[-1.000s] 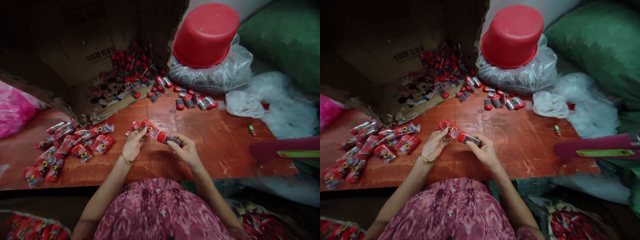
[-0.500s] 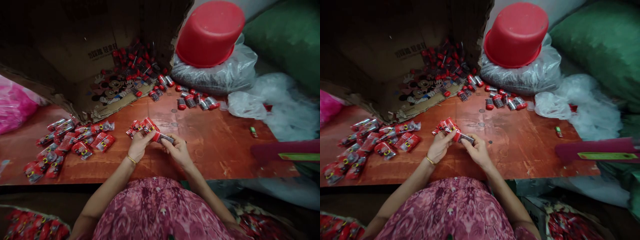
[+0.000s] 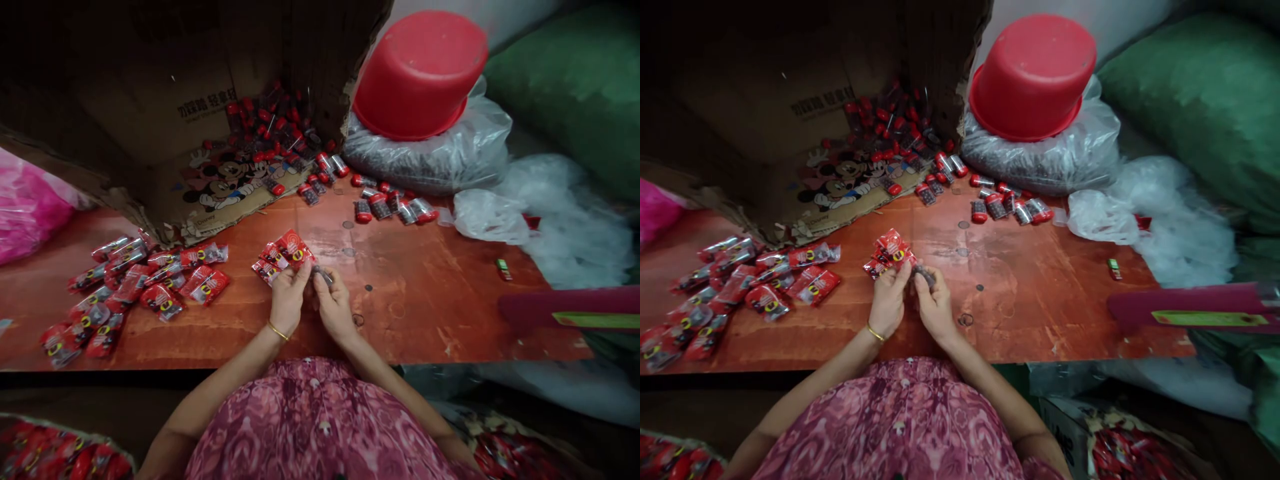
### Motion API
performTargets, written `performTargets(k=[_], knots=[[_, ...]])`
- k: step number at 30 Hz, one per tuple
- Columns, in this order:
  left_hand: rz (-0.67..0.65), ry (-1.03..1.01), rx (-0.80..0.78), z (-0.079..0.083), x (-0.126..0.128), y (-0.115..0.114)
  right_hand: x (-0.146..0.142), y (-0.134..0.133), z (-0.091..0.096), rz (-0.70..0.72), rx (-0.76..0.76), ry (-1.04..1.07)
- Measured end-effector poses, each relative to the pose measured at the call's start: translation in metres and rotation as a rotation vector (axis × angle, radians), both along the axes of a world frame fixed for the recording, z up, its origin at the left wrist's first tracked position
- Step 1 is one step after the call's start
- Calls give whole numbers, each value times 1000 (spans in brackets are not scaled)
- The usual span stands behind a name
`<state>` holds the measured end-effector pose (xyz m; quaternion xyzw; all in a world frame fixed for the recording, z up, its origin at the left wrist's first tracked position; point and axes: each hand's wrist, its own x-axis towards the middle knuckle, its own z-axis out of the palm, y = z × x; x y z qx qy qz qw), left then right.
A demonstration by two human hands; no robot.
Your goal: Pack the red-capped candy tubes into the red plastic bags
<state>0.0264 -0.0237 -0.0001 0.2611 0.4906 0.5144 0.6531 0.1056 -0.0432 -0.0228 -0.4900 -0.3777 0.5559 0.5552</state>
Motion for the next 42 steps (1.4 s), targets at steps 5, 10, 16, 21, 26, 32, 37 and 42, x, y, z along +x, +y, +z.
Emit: performTargets(k=[5,10,16,21,26,32,37,42], knots=[[-40,-80,47,-1,-1,2,5,2,3,68,12,-15],[-5,-57,53,3,-8,6,2,4,7,83,21,-17],[26,-104,60,5,-8,14,6,4,2,109,103,-171],[-142,-115,-11,2,-12,13,5,5,-1,164,27,24],[-202,-148,-81,2,-13,11,3,5,-1,316,48,137],[-75,-145,-27,7,-10,13,3,6,4,191,73,-7],[-71,-219,90,11,-10,14,10,11,10,166,122,-23],[-87,-118,83,0,-1,6,6,11,9,34,107,-80]])
